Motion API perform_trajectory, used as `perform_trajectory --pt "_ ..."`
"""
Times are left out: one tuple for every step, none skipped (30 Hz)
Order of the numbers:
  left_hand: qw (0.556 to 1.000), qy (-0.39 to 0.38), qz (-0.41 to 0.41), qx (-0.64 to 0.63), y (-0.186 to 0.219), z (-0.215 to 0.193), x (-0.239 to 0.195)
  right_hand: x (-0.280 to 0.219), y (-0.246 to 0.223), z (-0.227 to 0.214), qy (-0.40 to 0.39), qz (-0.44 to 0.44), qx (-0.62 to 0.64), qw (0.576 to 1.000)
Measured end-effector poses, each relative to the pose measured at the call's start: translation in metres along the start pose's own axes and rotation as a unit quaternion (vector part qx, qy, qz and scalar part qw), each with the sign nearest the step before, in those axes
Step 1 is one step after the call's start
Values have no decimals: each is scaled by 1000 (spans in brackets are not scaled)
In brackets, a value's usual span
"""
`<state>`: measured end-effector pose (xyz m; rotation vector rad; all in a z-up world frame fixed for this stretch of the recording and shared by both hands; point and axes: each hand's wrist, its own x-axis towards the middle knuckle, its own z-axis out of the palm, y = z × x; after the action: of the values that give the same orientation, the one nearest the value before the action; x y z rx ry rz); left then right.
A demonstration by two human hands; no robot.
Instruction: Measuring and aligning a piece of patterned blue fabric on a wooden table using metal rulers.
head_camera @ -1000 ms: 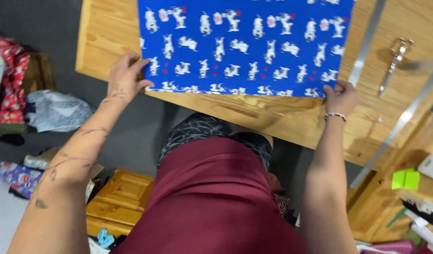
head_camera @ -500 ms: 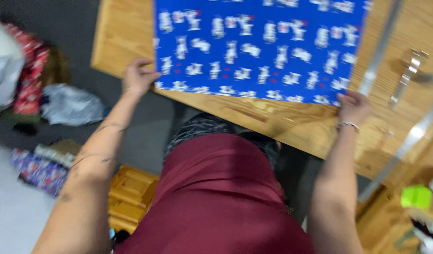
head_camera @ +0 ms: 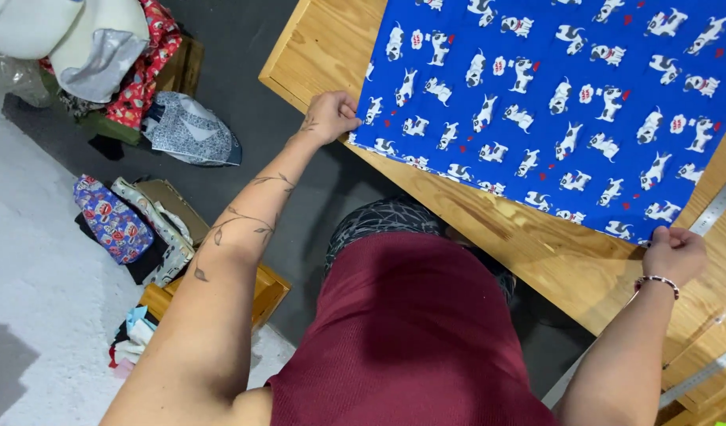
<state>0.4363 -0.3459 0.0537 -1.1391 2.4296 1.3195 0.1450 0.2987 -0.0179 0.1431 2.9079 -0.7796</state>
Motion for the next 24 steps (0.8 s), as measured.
perform_trajectory --pt "1000 -12 11 20 1 -1 2 2 2 1 3 7 -12 1000" --pt "999 -25 22 41 1 -2 4 4 5 1 7 14 -24 1000" --pt "999 -26 21 41 3 -3 3 6 11 3 6 14 -24 1000" --pt "997 -37 22 58 5 -3 3 9 18 4 5 -2 -24 1000" --pt "996 -48 23 76 7 -4 3 11 24 5 4 -19 -24 1000" --pt "996 -48 22 76 7 -3 4 10 22 4 4 -19 -24 1000" --pt "996 -51 22 76 7 -3 4 9 20 3 -1 -14 -25 1000" --pt "995 -54 21 76 6 -2 5 8 18 2 -6 -8 -26 1000" --pt "995 -55 21 77 3 -1 8 8 18 5 -6 -8 -26 1000" --pt "995 -47 20 84 -1 1 11 8 20 6 1 -12 -15 1000" --pt "995 -40 19 92 -4 4 15 9 22 8 8 -16 -5 1000" --pt "995 -41 20 92 -5 4 14 6 19 7 9 -15 -5 1000" --pt "997 -29 9 77 -6 5 14 3 15 6 20 -17 -4 1000" --pt "998 -17 -1 63 -7 5 14 0 11 7 31 -18 -3 999" --pt "998 -18 0 64 -2 1 9 -1 6 8 31 -17 -2 999" --pt "997 -8 29 66 3 -3 3 -3 2 7 42 -10 4 999" --pt "996 1 59 68 7 -6 -3 -4 -2 6 52 -3 9 999" --pt "996 0 59 68 7 -7 -6 -1 3 9 52 -2 9 999" --pt "988 11 106 109 6 -9 -9 2 8 12 62 -20 -9 998" --pt "977 22 153 150 6 -11 -12 5 12 13 73 -38 -27 996" --pt "977 21 153 149 0 -12 -10 4 12 15 73 -37 -27 996" --pt "952 33 242 184 -5 -12 -8 4 12 17 87 -38 -27 995" --pt "918 44 329 216 -11 -13 -5 4 12 18 101 -38 -27 994" --pt "918 43 331 215 -12 -14 1 3 7 18 104 -37 -28 994"
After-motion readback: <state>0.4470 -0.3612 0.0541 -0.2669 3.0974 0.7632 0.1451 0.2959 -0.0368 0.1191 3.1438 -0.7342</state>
